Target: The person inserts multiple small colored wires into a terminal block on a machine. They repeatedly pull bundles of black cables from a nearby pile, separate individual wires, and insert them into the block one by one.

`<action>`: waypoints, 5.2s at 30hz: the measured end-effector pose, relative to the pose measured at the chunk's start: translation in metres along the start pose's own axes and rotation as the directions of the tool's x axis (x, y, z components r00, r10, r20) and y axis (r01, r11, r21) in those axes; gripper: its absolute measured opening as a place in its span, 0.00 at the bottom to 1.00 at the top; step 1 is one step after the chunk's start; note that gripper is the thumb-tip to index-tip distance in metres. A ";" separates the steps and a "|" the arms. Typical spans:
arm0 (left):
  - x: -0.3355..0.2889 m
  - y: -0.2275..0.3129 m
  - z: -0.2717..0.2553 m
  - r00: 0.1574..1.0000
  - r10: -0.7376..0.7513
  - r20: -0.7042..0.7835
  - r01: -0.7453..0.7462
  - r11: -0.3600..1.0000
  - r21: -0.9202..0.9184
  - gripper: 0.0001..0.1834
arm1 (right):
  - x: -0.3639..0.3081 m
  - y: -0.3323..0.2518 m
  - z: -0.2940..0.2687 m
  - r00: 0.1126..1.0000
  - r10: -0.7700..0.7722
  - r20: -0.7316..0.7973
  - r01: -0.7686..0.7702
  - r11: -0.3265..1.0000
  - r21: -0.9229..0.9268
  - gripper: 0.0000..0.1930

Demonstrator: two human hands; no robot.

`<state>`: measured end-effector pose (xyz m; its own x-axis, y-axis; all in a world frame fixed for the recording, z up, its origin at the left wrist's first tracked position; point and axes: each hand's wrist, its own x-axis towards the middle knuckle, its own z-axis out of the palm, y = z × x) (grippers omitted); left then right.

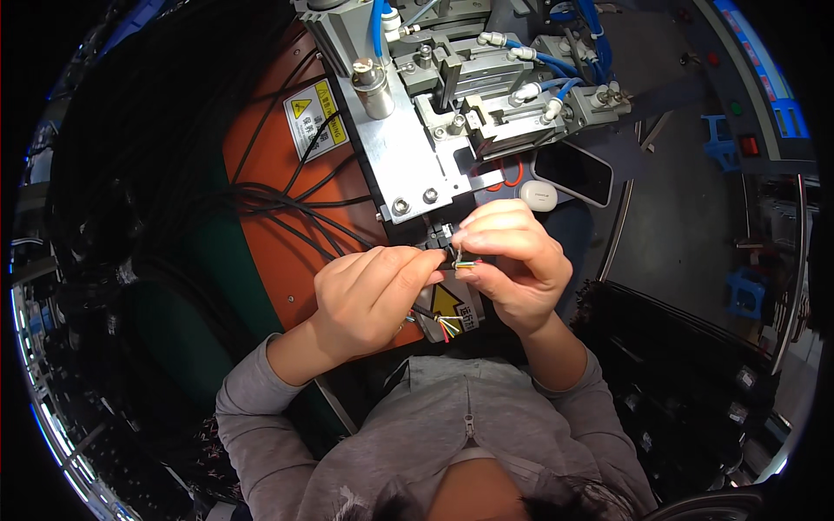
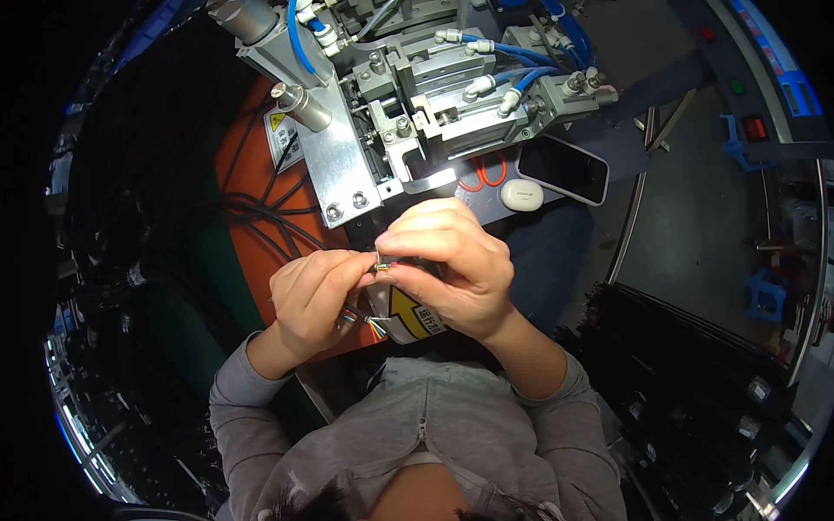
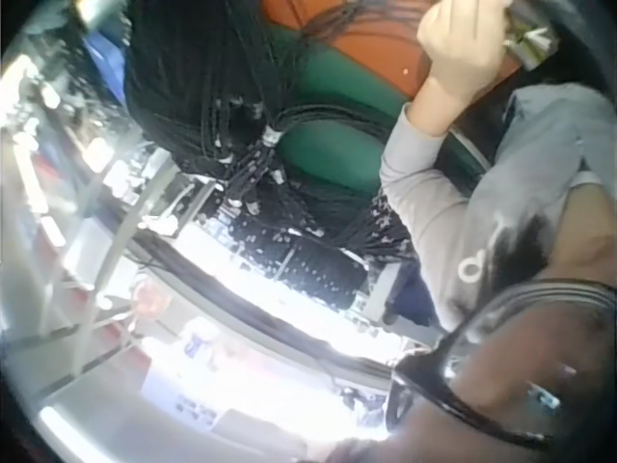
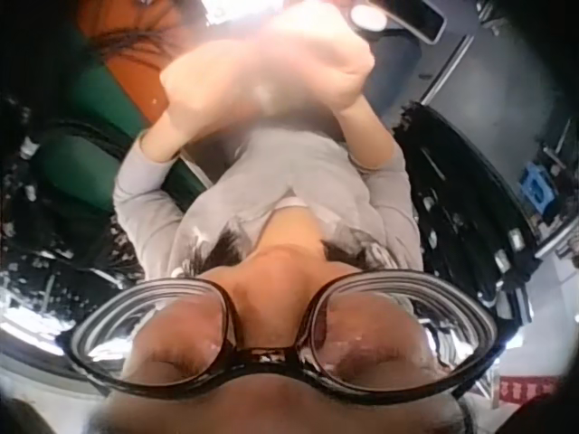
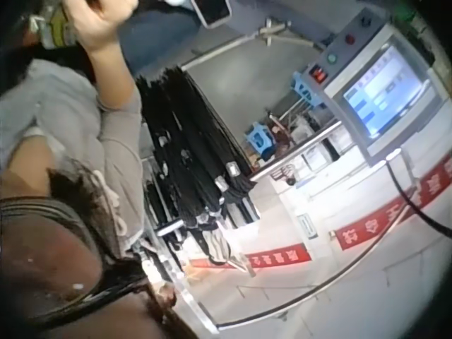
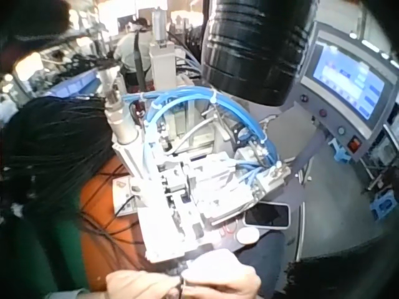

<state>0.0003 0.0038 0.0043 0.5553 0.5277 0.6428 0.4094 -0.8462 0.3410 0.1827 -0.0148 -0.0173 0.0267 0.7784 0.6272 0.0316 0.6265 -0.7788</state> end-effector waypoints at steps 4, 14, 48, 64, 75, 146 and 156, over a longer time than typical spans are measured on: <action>0.001 0.001 0.000 1.000 -0.025 0.011 0.025 1.000 -0.010 0.10 | 0.001 -0.005 0.003 0.999 0.012 0.047 -0.005 0.991 -0.134 0.10; 0.002 0.004 0.002 0.995 -0.086 0.044 0.086 0.996 0.009 0.09 | -0.002 -0.009 0.009 0.934 0.345 -0.097 -0.338 0.938 0.075 0.06; -0.004 0.018 0.011 0.939 -0.184 0.290 0.074 0.933 0.353 0.19 | -0.015 0.016 0.001 0.969 0.249 0.009 -0.209 0.832 -0.513 0.03; -0.003 0.005 0.006 0.954 -0.174 0.243 0.114 0.964 0.242 0.11 | -0.026 0.025 0.007 0.799 0.592 -0.109 -0.601 0.782 -0.163 0.07; -0.011 -0.002 -0.003 0.923 -0.258 0.286 0.172 0.940 0.293 0.09 | -0.013 0.006 0.002 0.955 0.068 0.290 -0.053 0.997 -0.060 0.13; 0.000 0.020 0.011 0.943 -0.204 0.262 0.110 0.937 0.333 0.17 | -0.013 0.018 -0.003 0.958 0.285 0.027 -0.243 0.862 -0.445 0.03; -0.003 0.006 0.014 0.973 -0.136 0.188 0.092 0.969 0.229 0.16 | -0.031 0.033 0.002 0.629 0.778 0.010 -0.744 0.597 0.300 0.03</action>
<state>0.0110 -0.0021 -0.0053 0.6204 0.6424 0.4499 0.6131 -0.7550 0.2325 0.1807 -0.0178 -0.0625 0.0317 0.9769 -0.2115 -0.3009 -0.1925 -0.9340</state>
